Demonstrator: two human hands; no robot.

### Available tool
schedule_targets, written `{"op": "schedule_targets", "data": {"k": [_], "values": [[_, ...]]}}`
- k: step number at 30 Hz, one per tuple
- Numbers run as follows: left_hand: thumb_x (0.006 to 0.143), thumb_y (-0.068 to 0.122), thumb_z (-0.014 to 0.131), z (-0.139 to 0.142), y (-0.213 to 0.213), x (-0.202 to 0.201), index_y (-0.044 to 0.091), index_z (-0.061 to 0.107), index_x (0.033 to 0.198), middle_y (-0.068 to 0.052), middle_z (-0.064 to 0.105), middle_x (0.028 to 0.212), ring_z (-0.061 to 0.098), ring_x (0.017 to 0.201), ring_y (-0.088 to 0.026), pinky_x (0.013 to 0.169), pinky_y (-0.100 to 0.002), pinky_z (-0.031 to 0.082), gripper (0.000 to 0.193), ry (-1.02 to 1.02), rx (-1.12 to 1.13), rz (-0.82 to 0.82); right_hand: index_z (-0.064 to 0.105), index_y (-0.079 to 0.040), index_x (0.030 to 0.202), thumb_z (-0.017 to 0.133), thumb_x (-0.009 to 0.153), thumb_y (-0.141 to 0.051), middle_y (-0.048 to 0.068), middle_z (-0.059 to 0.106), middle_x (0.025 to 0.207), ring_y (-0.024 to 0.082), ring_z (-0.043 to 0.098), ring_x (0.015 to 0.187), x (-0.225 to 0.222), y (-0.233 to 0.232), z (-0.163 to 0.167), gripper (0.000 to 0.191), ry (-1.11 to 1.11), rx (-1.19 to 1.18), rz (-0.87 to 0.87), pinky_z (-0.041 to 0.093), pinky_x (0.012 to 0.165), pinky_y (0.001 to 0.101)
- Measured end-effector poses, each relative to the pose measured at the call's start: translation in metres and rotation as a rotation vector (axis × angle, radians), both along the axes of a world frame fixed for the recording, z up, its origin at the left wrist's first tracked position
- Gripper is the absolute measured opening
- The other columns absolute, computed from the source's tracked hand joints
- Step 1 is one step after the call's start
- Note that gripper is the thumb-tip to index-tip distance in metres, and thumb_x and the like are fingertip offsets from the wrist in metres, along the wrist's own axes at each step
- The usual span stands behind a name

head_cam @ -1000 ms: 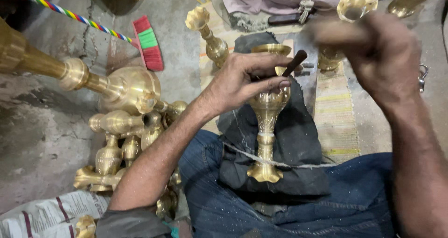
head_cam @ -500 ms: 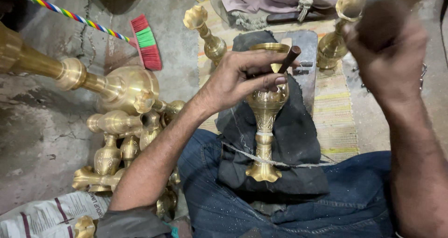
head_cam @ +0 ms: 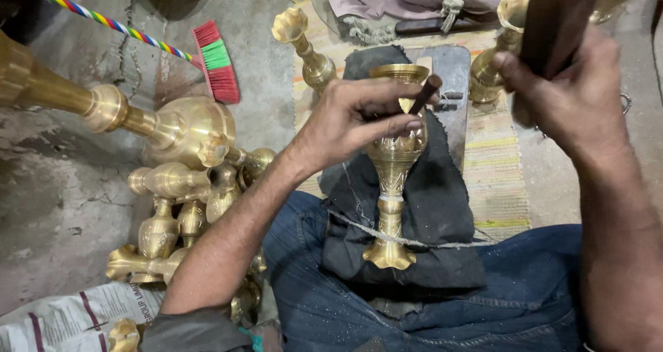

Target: The person sits cross-legged on the floor holding a chisel against a brass vase and taps the chisel with a wooden mallet to engrave decorative patterns, repositioning the chisel and rotating the vase as they work. At the end they set the mallet and chisel down beside the vase.

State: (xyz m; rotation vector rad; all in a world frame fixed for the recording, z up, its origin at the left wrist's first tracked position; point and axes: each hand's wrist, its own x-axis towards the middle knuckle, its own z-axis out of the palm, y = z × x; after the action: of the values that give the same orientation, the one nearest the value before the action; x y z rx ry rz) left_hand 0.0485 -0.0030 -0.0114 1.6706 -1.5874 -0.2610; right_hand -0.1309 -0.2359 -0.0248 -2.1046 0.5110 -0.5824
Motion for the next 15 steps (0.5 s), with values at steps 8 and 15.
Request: {"op": "schedule_targets", "data": {"k": [8,15], "values": [[0.104,0.019,0.07,-0.002,0.004,0.001,0.005,0.062,0.14,-0.007,0.078,0.124,0.078,0.102,-0.012,0.087,-0.03,0.065,0.039,0.196,0.027,-0.035,0.065,0.001,0.11,0.071,0.112,-0.012,0.017,0.072,0.093,0.021,0.073,0.079,0.001,-0.001,-0.014,0.015,-0.306,-0.192,0.014,0.061,0.073,0.0337],[0.099,0.018,0.073,0.007,0.002,-0.003,0.006,0.067,0.14,-0.014,0.078,0.082,0.068,0.072,-0.019,0.068,-0.033,0.053,0.042,0.117,0.243,0.181,0.069,-0.004,0.103,0.083,0.083,-0.009,0.01,0.073,0.08,0.02,0.072,0.07,-0.004,0.002,0.004,0.025,-0.041,-1.097,-0.049,0.061,0.062,0.0322]]}}
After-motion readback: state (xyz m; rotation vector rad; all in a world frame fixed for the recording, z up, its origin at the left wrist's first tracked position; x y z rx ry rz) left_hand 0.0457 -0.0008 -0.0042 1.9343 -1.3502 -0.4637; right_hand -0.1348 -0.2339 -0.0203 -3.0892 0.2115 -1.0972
